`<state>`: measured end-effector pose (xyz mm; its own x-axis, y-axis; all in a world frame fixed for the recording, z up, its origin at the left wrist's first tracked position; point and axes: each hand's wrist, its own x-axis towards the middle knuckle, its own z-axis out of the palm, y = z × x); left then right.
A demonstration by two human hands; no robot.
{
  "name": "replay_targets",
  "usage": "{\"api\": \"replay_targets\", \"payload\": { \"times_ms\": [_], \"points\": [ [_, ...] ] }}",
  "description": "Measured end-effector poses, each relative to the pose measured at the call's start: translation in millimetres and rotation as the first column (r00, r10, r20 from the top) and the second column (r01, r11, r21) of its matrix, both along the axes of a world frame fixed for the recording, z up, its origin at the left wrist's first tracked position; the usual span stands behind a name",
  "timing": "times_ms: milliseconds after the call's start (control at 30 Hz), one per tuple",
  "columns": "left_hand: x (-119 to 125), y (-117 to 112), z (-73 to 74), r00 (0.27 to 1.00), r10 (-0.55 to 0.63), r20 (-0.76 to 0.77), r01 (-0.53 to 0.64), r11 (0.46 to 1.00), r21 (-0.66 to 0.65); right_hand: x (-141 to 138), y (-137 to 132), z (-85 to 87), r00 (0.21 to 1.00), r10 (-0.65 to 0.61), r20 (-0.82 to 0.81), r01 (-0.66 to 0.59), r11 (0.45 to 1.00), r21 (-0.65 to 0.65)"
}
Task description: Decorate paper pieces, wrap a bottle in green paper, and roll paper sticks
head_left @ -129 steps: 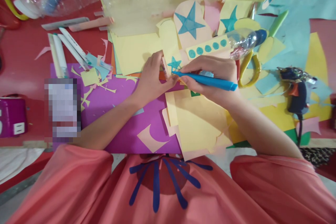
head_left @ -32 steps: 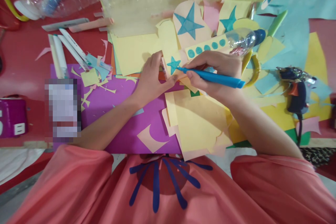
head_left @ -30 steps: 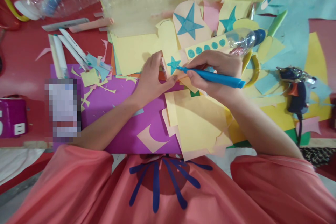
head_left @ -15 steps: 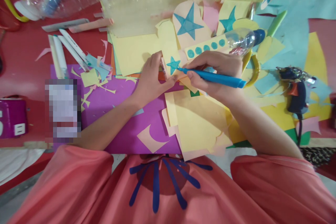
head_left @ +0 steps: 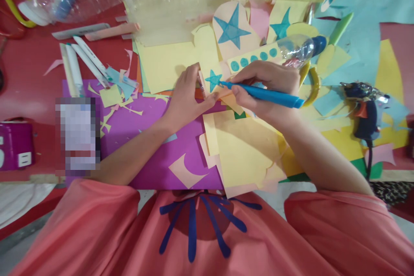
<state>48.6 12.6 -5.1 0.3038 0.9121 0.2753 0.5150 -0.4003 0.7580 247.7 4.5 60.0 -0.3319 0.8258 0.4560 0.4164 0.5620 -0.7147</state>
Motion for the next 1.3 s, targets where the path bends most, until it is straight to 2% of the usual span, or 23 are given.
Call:
{"api": "replay_targets", "payload": {
  "times_ms": [567, 1033, 1167, 1300],
  "points": [
    [-1.1, 0.7, -3.4, 1.000, -0.002, 0.004, 0.002, 1.000, -0.014, -0.3, 0.3, 0.9, 0.999, -0.020, 0.026, 0.020, 1.000, -0.013],
    [-0.1, 0.8, -3.2, 1.000, 0.010, -0.015, -0.010, 0.999, 0.033, 1.5, 0.2, 0.3, 1.000, -0.007, 0.028, 0.008, 1.000, -0.018],
    [-0.5, 4.1, -7.4, 1.000, -0.005, -0.009, 0.006, 0.995, 0.102, -0.1, 0.9, 2.0, 0.998, -0.007, -0.057, 0.007, 1.000, -0.010],
    [-0.9, 2.4, -7.2, 1.000, -0.019, -0.008, 0.020, 0.994, 0.106, 0.1, -1.7, 2.3, 0.975, -0.013, -0.222, -0.008, 0.996, -0.091]
  ]
}}
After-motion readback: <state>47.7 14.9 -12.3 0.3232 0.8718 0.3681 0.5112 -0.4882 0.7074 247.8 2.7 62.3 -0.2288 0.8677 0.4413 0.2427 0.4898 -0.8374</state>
